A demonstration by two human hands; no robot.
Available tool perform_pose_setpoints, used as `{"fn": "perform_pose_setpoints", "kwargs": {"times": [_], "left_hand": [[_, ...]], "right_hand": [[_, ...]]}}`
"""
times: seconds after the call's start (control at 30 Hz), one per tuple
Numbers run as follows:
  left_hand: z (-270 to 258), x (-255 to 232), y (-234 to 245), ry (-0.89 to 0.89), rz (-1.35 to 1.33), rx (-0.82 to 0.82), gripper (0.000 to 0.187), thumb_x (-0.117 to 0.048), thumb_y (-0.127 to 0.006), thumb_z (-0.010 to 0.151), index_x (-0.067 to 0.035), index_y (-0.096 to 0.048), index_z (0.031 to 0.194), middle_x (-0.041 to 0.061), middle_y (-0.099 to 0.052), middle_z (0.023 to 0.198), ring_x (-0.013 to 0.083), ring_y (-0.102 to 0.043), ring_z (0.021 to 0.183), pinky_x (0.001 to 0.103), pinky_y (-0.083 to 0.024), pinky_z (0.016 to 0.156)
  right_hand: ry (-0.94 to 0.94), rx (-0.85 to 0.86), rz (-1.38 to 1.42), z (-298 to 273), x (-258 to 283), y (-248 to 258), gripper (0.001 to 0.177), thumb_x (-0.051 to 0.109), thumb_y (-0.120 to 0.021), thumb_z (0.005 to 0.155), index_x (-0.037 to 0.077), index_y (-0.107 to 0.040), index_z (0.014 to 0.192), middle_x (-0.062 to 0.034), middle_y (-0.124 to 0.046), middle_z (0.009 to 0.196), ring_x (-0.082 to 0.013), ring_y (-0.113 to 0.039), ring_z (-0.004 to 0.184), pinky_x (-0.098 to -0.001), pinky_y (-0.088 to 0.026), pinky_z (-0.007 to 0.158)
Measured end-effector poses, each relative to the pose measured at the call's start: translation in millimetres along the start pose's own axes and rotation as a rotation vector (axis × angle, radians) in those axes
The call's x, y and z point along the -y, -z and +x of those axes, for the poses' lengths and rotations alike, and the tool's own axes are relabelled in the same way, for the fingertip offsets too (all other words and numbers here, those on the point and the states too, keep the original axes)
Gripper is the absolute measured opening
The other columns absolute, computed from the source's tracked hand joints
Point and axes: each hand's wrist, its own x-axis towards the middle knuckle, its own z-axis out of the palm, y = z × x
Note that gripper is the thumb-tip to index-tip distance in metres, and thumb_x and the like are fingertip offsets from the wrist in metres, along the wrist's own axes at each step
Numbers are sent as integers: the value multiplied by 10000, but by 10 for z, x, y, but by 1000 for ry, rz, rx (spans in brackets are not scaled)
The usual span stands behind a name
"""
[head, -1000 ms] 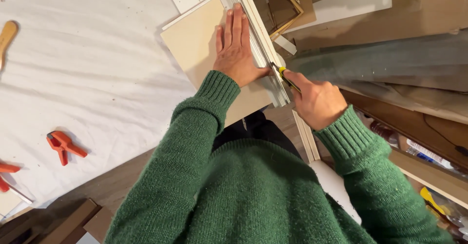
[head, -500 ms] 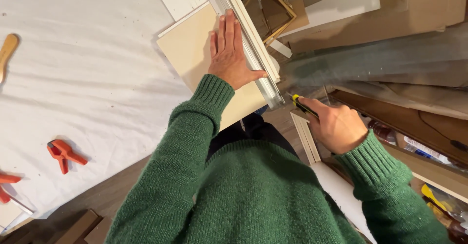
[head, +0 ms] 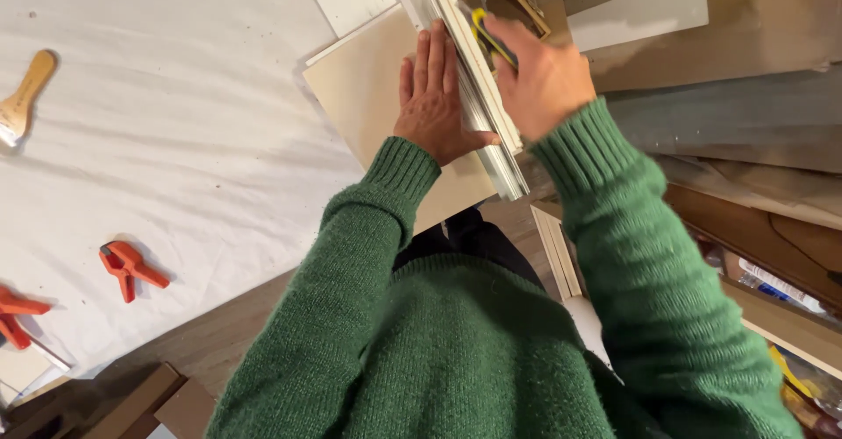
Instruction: Cutting a mat board to size using a utility knife and a metal ruler for art framing.
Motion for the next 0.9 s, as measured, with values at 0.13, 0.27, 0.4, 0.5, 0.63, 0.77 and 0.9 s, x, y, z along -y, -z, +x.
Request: {"fn": "perform_pose_setpoints", "kwargs": {"times": [0.13,0.27,0.4,0.5,0.63,0.77,0.9], "left_hand": [[0,51,-29,-29,-25,-71,1581,-748,-888,535,60,-27,1587,209,12,1689,354,35,1580,531,-30,1284],[3,33,-46,-46,-34,-96,1571,-748,-891,520,69,-71,1581,208,-16,1687,355,-1,1583,547,-64,1284],[18,32,-36,-38,-16,-88,1561,-759,-882,523,84,-86,1569,212,-11,1681,354,-4,1581,551,-73,1281],[9,37,-28,-43,-28,-80,1561,-749,-886,529,86,-80,1573,211,-6,1680,355,-3,1580,552,-77,1279],[-6,48,-41,-40,-31,-69,1560,-747,-886,532,83,-75,1575,207,-1,1681,352,-4,1582,553,-81,1281],[22,47,-70,-58,-19,-85,1575,-753,-887,529,86,-60,1575,222,7,1682,368,0,1580,566,-84,1279],[15,56,-74,-71,-7,-82,1572,-759,-888,540,75,-48,1576,233,16,1676,384,1,1576,581,-87,1271]], "right_hand": [[53,-29,18,316,-1,-128,379,144,-689,988,144,-655,1366,-154,-750,1135,-422,-712,827,-496,-592,771],[14,-15,-36,444,50,-140,379,155,-724,958,159,-689,1336,-177,-753,1013,-435,-701,827,-507,-583,773],[-3,22,-39,503,16,-191,382,151,-724,947,153,-690,1327,-190,-748,959,-436,-701,811,-510,-579,762],[-12,41,-66,551,77,-175,377,150,-727,936,153,-700,1312,-199,-745,935,-439,-702,801,-511,-579,755],[-4,50,-83,571,86,-184,370,150,-737,928,154,-711,1297,-200,-744,924,-441,-701,796,-507,-582,751],[-30,69,-65,547,115,-128,370,148,-737,928,156,-711,1297,-203,-736,905,-432,-708,768,-483,-593,722],[6,67,-70,340,75,-106,371,137,-745,912,156,-721,1282,-185,-749,932,-434,-703,739,-481,-590,679]]}}
